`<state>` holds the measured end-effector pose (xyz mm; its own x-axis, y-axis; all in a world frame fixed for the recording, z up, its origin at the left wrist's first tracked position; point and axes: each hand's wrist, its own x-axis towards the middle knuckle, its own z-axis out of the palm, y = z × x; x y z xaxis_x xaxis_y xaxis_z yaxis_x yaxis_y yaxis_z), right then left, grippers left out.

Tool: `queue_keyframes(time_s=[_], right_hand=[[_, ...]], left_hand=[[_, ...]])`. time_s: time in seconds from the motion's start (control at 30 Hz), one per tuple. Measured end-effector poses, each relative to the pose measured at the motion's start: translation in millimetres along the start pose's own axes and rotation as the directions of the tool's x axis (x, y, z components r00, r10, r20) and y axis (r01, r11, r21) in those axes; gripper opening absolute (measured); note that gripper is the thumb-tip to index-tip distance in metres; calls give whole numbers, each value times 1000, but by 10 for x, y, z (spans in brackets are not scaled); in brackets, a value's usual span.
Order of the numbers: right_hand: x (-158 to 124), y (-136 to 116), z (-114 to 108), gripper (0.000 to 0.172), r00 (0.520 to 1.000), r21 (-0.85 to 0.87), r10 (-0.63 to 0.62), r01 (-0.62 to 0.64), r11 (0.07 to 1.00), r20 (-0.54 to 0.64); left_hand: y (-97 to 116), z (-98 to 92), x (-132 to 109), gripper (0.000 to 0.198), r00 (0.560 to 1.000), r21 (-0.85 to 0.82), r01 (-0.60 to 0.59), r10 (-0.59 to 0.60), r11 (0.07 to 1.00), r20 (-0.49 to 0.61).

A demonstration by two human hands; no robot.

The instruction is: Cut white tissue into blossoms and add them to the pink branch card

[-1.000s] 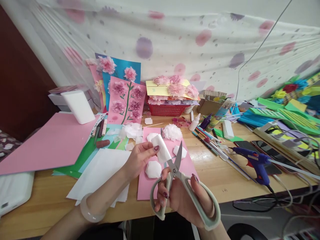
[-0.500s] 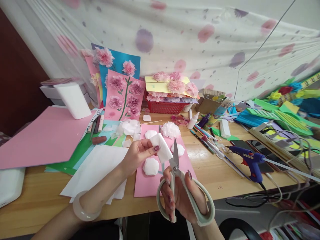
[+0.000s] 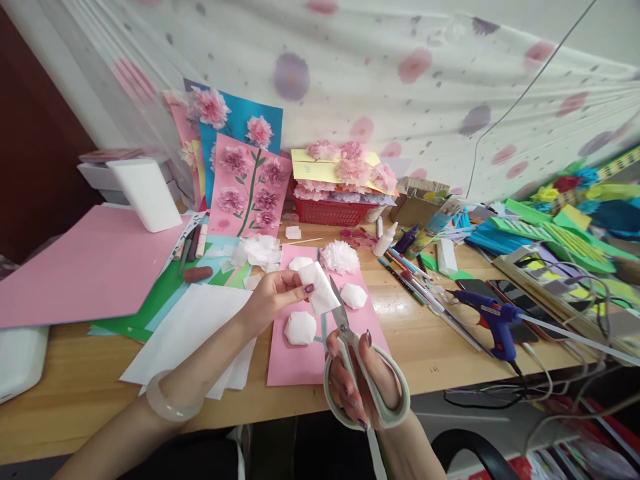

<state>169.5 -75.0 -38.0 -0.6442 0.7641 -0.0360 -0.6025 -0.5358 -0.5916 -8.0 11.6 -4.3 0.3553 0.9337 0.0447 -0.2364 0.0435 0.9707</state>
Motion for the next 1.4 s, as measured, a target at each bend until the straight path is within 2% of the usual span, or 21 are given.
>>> queue_keyframes(time_s=[0.2,0.4,0.5,0.63,0.77,0.97,1.07,1.17,1.3,1.4], right_hand=[[38,29,-25,49,999,5,-41,41,999,4],[12,-31,58,75,997,-137,-59,52,989,-49],[16,-67,61,74,998,-178,-59,52,983,-30],[44,-96,70,78,998,-247,-22,36,968,59],[70,-122,121,81,998,-320,-32,47,946,50],[111,-93,184,76,992,-363,-126,125,923,21],[117,-7,100,76,985,-350,-159,127,928,-62],[122,93,-77,77,985,-297,-123,83,951,-119],[147,149,-286,80,995,-295,6,-36,955,-102],[147,51,-273,79,991,-374,23,-71,925,-132]], left_hand=[[8,-6,0,25,1000,10,-5,5,1000,14],[35,6,-8,23,999,26,-4,3,1000,46],[20,8,-13,23,998,37,19,-21,999,57],[-23,27,-22,23,994,14,53,-54,999,91],[-40,79,-47,22,989,7,75,-76,997,126],[-43,113,-65,22,992,24,81,-83,996,99],[-49,109,-55,24,992,31,73,-76,997,100],[-61,97,-44,25,991,10,71,-71,997,111],[-74,89,-43,25,992,10,67,-68,998,103],[-68,97,-49,26,995,-1,49,-49,999,86]])
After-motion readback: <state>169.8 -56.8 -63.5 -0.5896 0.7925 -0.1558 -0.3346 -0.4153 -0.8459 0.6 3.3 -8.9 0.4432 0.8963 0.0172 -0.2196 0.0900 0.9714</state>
